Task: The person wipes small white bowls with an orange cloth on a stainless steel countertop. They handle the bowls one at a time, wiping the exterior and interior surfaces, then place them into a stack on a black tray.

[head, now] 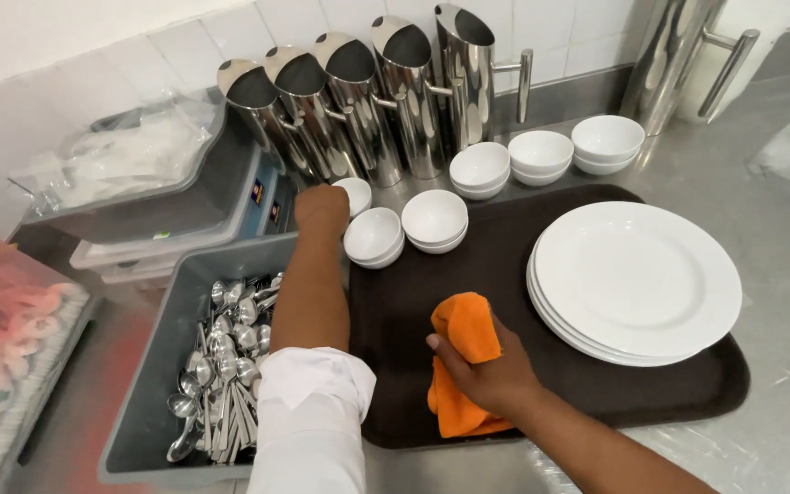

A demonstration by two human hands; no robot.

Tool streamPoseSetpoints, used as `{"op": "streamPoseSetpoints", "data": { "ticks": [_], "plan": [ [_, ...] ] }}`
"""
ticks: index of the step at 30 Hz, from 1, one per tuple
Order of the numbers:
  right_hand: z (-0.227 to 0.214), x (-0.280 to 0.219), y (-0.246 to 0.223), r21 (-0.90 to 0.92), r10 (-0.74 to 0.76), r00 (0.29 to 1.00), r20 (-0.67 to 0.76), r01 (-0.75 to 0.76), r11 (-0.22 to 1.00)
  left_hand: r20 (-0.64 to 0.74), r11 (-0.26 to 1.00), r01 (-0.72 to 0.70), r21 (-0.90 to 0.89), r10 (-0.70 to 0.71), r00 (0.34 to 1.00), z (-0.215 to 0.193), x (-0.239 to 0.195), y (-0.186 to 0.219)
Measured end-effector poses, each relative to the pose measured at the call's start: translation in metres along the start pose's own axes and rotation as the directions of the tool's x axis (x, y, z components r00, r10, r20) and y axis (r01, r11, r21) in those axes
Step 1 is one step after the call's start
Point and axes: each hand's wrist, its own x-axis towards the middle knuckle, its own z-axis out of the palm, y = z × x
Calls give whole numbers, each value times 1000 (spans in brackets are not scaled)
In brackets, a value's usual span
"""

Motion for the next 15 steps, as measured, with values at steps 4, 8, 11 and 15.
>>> {"op": "streamPoseSetpoints", "data": {
  "ticks": [4, 8, 11, 15],
  "plan": [
    [-5, -1, -5, 28, 3, 1000, 23, -4, 1000, -65, 999, -41, 31, 43, 997, 7, 10, 1],
    [0, 3, 3, 29, -91, 995, 45, 90, 996, -85, 1000, -24, -21, 22, 996, -1, -4, -1],
    [-1, 2, 4, 66, -150, 988, 28, 148, 987, -85, 998, -7, -65, 1, 996, -14, -18, 2],
    [-2, 0, 5, 112, -205, 978, 32, 201, 973, -163, 994, 2, -113, -21, 986, 0, -11, -4]
  ]
}}
